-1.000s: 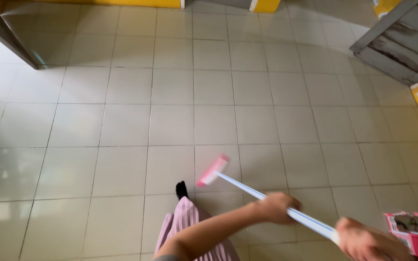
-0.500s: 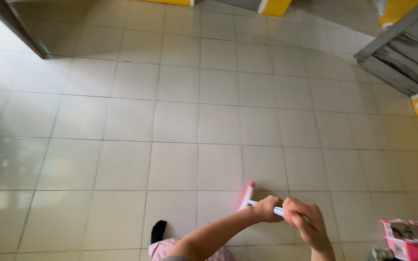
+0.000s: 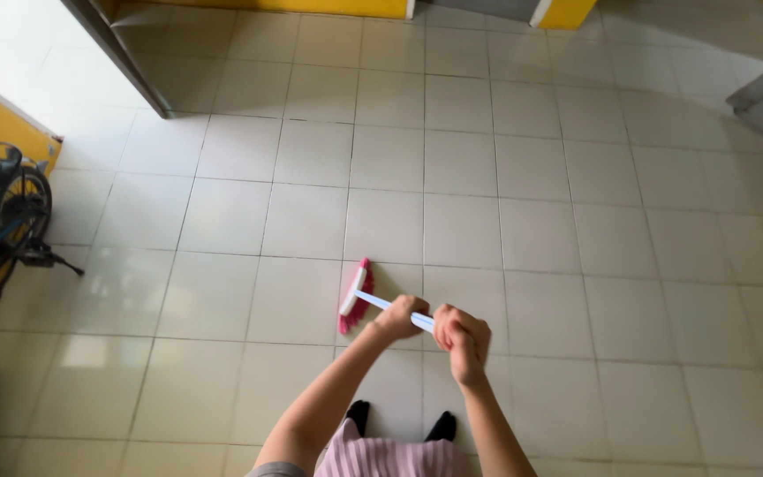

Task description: The person is sweeping the tiled floor with a pink squeegee-style broom.

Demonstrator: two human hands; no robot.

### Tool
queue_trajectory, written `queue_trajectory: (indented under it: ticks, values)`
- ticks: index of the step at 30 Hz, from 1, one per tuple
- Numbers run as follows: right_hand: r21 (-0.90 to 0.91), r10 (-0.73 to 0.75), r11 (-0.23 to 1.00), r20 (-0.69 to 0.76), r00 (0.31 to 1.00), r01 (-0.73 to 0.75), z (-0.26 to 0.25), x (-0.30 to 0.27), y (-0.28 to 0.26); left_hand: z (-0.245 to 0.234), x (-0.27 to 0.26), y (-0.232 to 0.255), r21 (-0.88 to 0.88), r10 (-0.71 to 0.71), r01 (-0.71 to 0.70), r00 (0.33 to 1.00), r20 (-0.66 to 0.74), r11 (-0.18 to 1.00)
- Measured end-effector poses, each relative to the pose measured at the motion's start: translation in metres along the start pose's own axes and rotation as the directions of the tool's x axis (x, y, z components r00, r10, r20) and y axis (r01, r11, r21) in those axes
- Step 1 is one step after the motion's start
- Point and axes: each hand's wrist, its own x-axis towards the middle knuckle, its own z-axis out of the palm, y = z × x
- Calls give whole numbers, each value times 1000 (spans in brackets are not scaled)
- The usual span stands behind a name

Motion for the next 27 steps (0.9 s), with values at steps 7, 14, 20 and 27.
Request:
queue_trajectory:
  ticks: [7, 14, 20, 27]
  values:
    - [-6, 58, 998, -121, 991, -59, 37, -35, 46, -25, -33, -71, 112, 8, -2, 999, -51, 994]
    - [21, -30, 999, -179, 983, 34, 21, -100, -20, -4, -74, 2, 230, -143, 141, 990, -9, 963]
    - [-107, -82, 991, -47, 995, 77, -31, -173, -178, 59, -136, 213, -84, 22, -25, 999, -34, 996]
    - [-525, 28, 850, -30, 999, -40, -37, -204, -191, 222, -166, 254, -351, 468, -354, 820, 328, 867]
